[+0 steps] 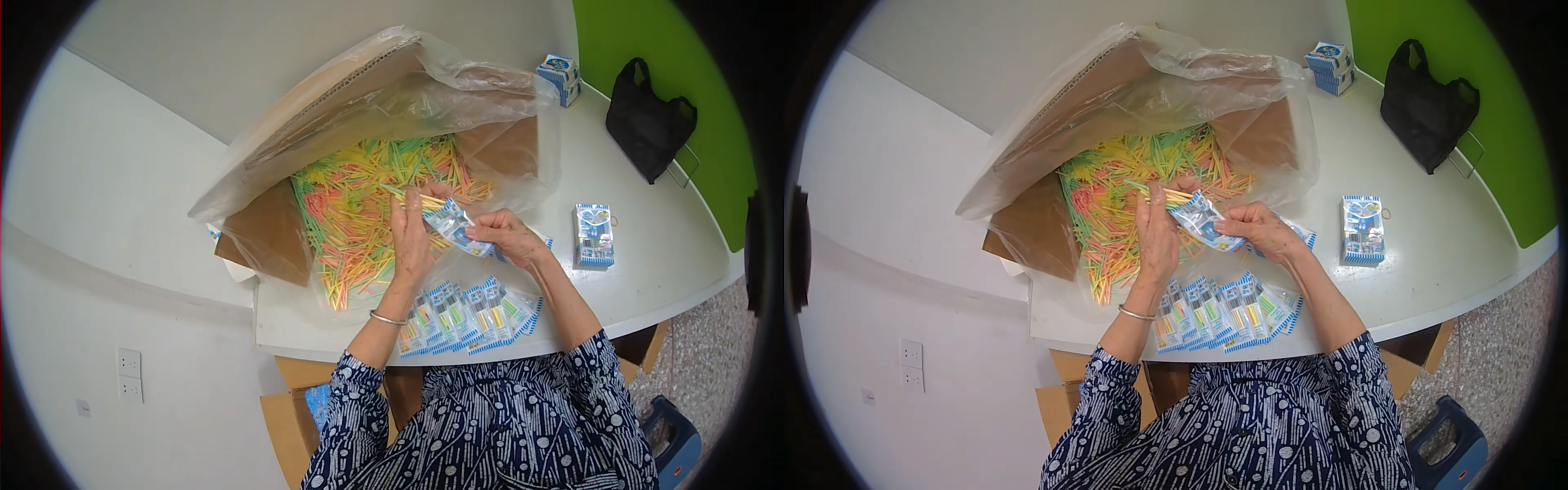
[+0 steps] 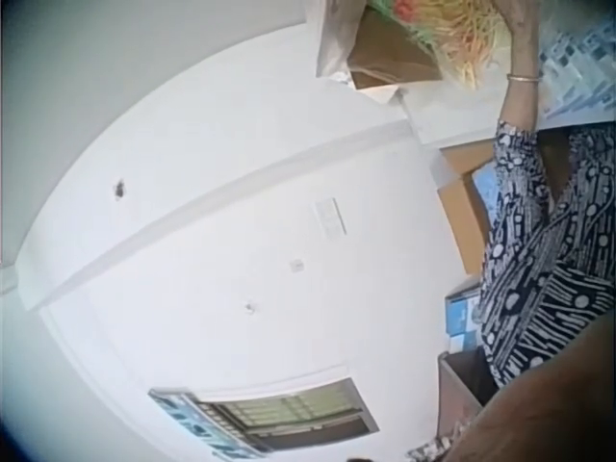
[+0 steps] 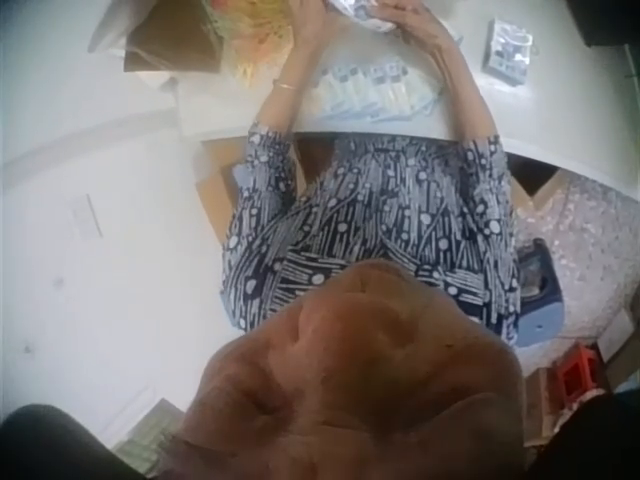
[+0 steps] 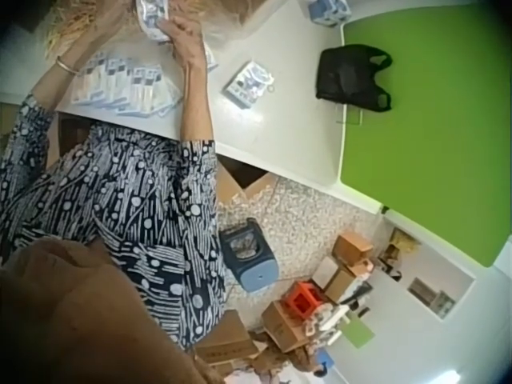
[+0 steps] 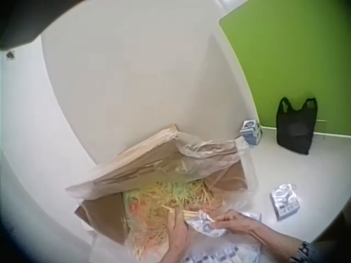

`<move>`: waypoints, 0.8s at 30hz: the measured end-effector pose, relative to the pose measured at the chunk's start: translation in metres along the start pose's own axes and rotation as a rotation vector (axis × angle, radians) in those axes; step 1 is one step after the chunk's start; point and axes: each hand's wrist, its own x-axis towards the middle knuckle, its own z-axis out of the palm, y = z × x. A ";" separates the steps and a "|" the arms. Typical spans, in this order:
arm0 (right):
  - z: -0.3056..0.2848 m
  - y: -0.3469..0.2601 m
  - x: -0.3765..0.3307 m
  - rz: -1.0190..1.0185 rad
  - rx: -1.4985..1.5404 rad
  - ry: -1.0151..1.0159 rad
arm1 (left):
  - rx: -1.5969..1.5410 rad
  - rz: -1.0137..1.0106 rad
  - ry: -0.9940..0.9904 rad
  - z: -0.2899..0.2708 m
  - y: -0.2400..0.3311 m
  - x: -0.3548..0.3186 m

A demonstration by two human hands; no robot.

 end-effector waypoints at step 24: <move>0.002 0.002 0.002 -0.104 -0.185 0.050 | 0.804 0.079 -0.307 -0.024 0.013 -0.004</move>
